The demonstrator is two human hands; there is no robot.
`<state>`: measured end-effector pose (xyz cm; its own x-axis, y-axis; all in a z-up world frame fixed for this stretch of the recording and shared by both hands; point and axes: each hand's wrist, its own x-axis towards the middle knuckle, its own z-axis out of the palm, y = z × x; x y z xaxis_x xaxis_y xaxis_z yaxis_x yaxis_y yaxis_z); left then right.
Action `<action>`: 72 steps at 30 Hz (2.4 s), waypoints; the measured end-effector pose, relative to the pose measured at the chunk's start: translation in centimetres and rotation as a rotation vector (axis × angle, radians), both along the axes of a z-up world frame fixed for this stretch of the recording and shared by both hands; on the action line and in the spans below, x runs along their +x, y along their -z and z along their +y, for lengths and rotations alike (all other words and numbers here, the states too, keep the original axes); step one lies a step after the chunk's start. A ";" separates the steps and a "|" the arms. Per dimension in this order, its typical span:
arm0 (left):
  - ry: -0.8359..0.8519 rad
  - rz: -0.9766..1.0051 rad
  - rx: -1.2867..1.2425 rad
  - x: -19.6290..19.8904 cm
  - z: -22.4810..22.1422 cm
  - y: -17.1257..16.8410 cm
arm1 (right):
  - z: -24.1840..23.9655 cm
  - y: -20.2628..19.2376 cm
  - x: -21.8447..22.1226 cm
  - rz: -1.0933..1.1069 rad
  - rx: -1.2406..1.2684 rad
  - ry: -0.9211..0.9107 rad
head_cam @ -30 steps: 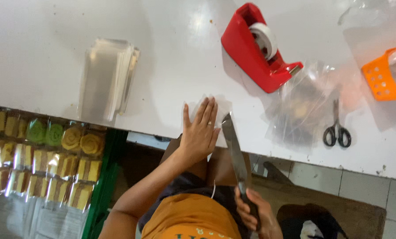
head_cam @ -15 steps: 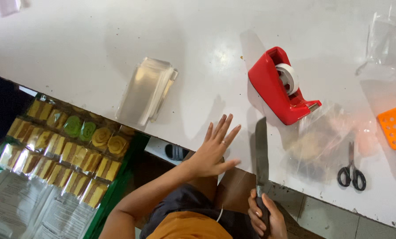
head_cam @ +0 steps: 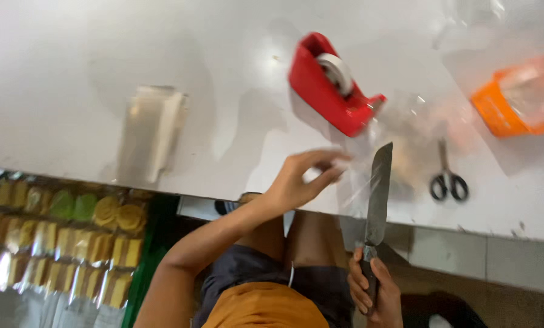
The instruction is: The person uses scissors and a kitchen knife to cut open several plastic bags on a table, handling them one at a time and placing the opened bags in a stack.
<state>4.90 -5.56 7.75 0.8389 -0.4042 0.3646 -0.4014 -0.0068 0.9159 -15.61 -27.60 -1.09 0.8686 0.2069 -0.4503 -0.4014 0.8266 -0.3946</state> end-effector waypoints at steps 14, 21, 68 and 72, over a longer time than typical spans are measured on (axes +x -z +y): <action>-0.103 -0.371 0.629 11.7 -17.9 11.4 | -3.1 1.2 -3.8 -0.094 -0.050 0.181; -0.293 -0.600 0.297 3.2 5.9 1.1 | -3.7 2.4 -0.2 -0.167 -0.324 0.343; -0.538 0.186 -0.529 -2.1 13.5 3.4 | 9.7 -5.1 19.2 -1.031 -2.128 -0.122; -0.537 0.011 -0.404 -2.7 10.2 4.2 | 15.9 -9.2 17.2 -0.905 -1.400 -0.178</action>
<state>2.21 4.60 3.51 0.8897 0.2369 0.3902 -0.4289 0.1413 0.8922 1.63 -11.69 8.15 0.9452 0.2240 0.2378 0.3077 -0.3663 -0.8782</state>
